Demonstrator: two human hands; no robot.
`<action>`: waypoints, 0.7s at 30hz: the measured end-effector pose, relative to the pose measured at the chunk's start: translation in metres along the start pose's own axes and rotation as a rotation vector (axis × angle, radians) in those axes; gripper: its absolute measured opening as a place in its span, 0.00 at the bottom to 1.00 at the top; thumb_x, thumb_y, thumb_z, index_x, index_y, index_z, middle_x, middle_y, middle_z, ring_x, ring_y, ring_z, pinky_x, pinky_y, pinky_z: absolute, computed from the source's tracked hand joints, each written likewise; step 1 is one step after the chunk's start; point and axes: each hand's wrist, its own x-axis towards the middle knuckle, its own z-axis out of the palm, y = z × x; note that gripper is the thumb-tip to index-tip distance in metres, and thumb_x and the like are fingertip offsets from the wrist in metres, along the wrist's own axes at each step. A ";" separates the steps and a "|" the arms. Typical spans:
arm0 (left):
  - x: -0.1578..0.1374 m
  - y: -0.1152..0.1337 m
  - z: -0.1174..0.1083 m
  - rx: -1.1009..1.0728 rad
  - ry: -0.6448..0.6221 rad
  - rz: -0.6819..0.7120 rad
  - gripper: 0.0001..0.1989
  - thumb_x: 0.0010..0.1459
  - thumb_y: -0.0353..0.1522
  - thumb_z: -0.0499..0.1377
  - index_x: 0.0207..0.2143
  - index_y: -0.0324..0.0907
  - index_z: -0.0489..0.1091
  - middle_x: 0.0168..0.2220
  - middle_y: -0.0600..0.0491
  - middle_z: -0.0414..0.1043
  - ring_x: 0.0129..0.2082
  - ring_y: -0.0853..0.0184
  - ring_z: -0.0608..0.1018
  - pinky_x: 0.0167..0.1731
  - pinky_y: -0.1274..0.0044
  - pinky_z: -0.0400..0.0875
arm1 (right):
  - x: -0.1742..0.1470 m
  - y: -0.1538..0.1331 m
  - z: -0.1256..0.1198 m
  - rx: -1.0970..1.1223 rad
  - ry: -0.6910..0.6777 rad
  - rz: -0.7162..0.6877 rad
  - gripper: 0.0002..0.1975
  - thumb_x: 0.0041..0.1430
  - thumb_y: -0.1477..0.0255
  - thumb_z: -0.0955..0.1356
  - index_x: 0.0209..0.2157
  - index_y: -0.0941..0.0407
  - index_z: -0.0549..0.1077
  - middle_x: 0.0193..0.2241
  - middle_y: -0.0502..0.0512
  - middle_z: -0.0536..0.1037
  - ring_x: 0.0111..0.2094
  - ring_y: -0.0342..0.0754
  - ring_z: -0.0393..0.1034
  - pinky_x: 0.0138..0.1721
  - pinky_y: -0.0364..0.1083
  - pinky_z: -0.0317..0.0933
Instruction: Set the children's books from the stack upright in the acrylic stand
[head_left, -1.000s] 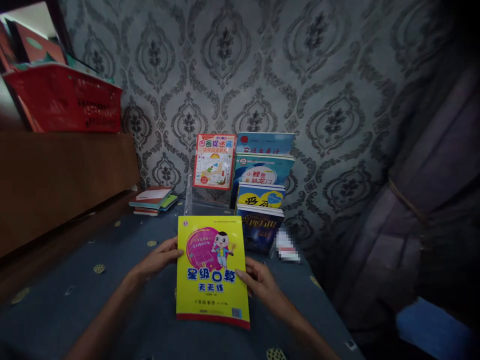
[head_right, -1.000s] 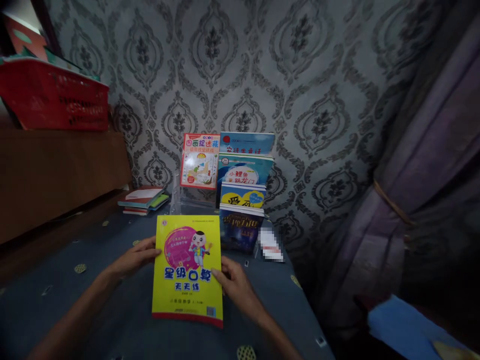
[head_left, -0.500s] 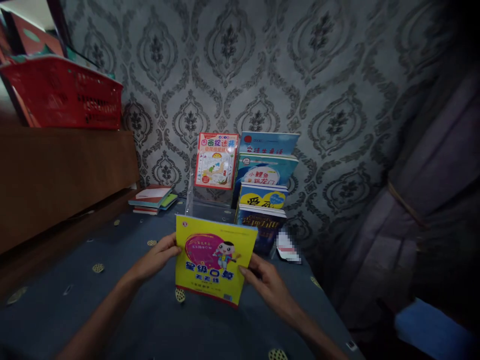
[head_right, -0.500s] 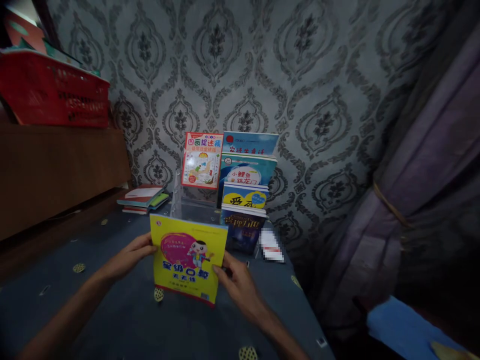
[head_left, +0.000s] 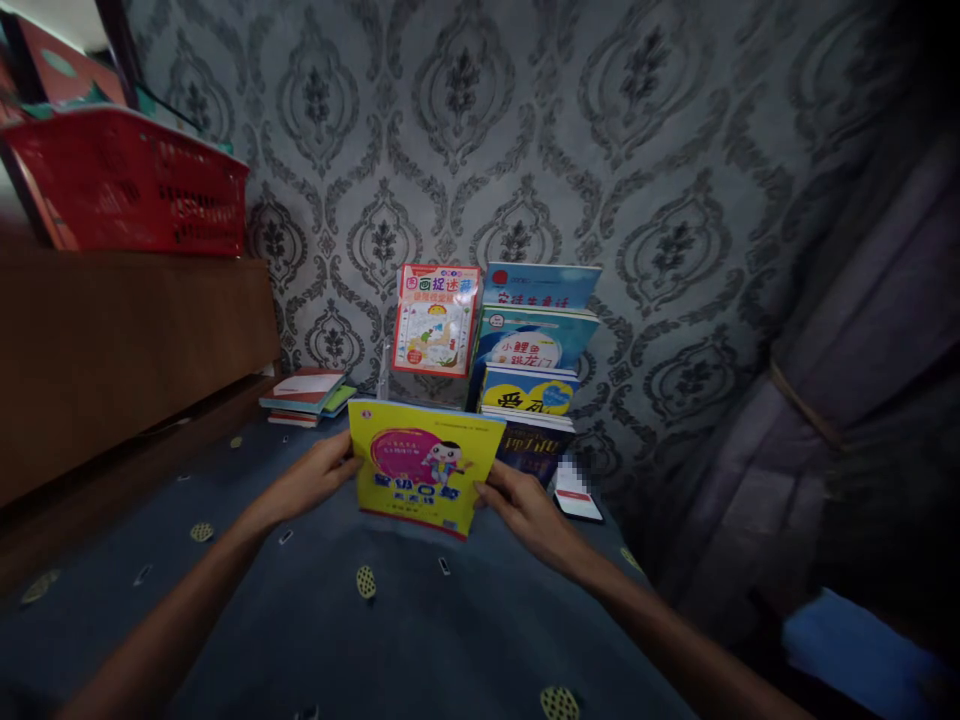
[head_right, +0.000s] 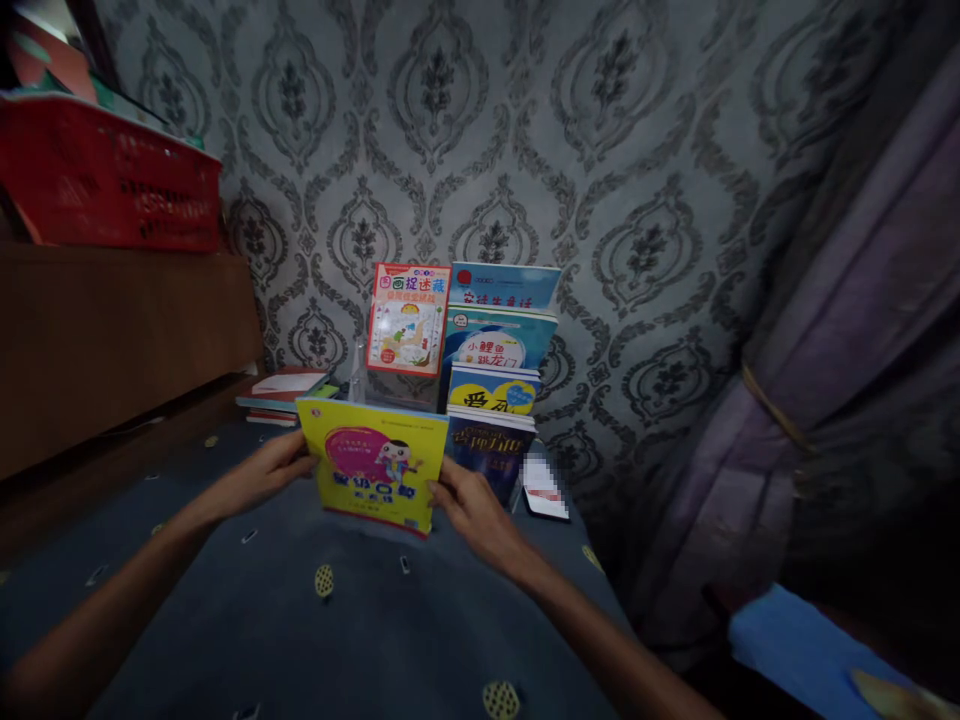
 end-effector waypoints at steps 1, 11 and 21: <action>0.006 0.001 -0.003 0.025 0.015 0.032 0.11 0.55 0.35 0.63 0.41 0.42 0.76 0.39 0.50 0.79 0.41 0.57 0.77 0.40 0.73 0.73 | 0.007 -0.004 -0.003 -0.017 0.002 -0.021 0.22 0.66 0.57 0.66 0.55 0.53 0.76 0.49 0.59 0.82 0.46 0.59 0.77 0.43 0.54 0.73; 0.044 0.003 -0.014 0.323 0.252 0.242 0.09 0.62 0.32 0.55 0.41 0.40 0.72 0.42 0.46 0.78 0.43 0.57 0.77 0.47 0.66 0.71 | 0.055 -0.031 -0.038 -0.398 0.067 -0.255 0.17 0.68 0.61 0.63 0.50 0.53 0.76 0.45 0.56 0.82 0.45 0.55 0.75 0.49 0.54 0.69; 0.095 0.037 -0.038 0.266 0.416 0.420 0.06 0.61 0.30 0.58 0.40 0.37 0.72 0.37 0.49 0.78 0.38 0.63 0.77 0.44 0.72 0.72 | 0.100 -0.072 -0.078 -0.589 0.208 -0.429 0.16 0.68 0.66 0.63 0.50 0.57 0.76 0.41 0.56 0.82 0.41 0.53 0.74 0.46 0.53 0.68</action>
